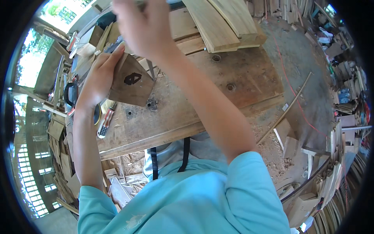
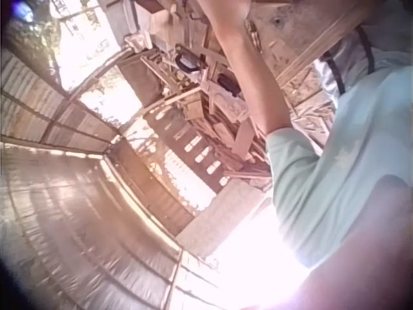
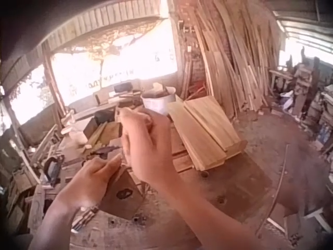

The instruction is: Marking, carving with a chisel and mallet, rasping, and sanding a wooden workpiece.

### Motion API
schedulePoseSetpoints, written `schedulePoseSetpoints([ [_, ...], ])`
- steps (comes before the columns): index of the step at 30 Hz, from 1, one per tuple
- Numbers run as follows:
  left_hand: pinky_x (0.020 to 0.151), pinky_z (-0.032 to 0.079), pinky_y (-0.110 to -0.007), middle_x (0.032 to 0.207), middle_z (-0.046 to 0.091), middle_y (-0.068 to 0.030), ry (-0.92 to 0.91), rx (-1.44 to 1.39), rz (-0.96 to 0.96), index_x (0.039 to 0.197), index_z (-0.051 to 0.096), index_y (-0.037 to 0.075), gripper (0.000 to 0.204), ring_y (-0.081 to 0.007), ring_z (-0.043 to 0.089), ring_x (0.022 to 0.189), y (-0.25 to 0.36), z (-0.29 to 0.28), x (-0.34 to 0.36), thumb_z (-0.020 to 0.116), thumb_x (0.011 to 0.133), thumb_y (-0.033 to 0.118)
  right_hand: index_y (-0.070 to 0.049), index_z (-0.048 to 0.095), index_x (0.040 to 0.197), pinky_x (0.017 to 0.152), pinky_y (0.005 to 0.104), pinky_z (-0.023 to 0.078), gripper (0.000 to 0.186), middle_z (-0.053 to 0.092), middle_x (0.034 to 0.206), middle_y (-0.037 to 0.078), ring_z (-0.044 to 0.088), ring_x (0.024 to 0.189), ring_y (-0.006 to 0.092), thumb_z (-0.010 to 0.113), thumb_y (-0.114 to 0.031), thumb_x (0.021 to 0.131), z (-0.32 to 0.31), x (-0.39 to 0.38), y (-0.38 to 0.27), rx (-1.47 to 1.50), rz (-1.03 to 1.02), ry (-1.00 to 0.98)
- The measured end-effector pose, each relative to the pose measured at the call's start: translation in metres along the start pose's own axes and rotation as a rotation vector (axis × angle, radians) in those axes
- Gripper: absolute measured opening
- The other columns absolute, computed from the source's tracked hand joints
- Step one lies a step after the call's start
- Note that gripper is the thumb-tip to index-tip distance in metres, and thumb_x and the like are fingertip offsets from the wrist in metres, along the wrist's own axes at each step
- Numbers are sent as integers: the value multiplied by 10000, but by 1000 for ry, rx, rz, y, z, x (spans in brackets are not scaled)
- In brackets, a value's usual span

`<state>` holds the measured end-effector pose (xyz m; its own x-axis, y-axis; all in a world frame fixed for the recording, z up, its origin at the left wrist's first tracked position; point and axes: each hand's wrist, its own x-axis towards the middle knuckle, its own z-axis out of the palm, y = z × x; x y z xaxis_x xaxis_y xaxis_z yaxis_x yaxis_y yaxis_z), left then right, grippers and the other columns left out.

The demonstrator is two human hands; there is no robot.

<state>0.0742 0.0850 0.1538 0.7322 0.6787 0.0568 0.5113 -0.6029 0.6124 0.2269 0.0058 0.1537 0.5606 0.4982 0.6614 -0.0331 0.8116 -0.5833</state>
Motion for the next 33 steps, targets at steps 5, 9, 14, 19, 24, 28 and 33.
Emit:
schedulePoseSetpoints([
  [5, 978, 440, -392, 1119, 652, -287, -23, 36, -12, 1035, 668, -92, 609, -364, 621, 1076, -4, -4, 0, 484, 1062, 488, -110, 459, 613, 374, 260, 320, 437, 429, 478, -12, 401, 364, 88, 512, -197, 1039, -11, -7, 0, -18, -26, -16],
  [9, 974, 441, -393, 1109, 655, -286, 12, -10, 9, 1032, 666, -97, 611, -366, 627, 1049, -5, 1, -4, 483, 1065, 485, -96, 463, 620, 371, 260, 322, 438, 424, 473, -5, 398, 360, 87, 506, -207, 1042, -7, -8, -11, 57, 41, -7],
  [14, 978, 440, -388, 1100, 657, -282, -7, 8, -23, 1040, 673, -89, 620, -361, 630, 1044, 3, -2, -4, 481, 1064, 500, -76, 461, 637, 376, 268, 338, 423, 449, 498, 12, 417, 375, 101, 512, -226, 1029, -18, -15, 6, -28, -38, -19],
  [19, 876, 485, -372, 983, 692, -254, 102, -8, 92, 949, 702, -102, 661, -303, 668, 920, -6, 2, -5, 521, 1042, 528, -72, 470, 653, 377, 272, 348, 408, 455, 507, 33, 419, 373, 118, 523, -259, 1012, -16, -16, -24, 21, 82, 64],
  [24, 755, 543, -335, 930, 749, -152, -434, -161, 109, 1013, 754, -57, 657, -205, 699, 761, -22, -19, 12, 693, 897, 587, -56, 518, 766, 377, 310, 382, 383, 460, 508, 68, 433, 366, 182, 541, -371, 982, -60, -20, -12, 323, -51, 37],
  [28, 754, 582, -288, 895, 760, -97, -525, -141, 415, 1003, 776, -18, 650, -178, 715, 758, -23, -39, 2, 942, 638, 495, -92, 536, 804, 525, 331, 385, 377, 465, 594, 26, 443, 500, 140, 478, -420, 981, -73, -49, -53, 105, 48, 230],
  [33, 755, 566, -285, 896, 758, -114, -426, 77, 555, 995, 778, -18, 581, -158, 705, 751, -3, -47, -8, 962, 586, 352, -106, 520, 829, 557, 340, 357, 396, 428, 621, 25, 395, 515, 160, 447, -468, 971, -104, -78, -59, 101, 58, 309],
])
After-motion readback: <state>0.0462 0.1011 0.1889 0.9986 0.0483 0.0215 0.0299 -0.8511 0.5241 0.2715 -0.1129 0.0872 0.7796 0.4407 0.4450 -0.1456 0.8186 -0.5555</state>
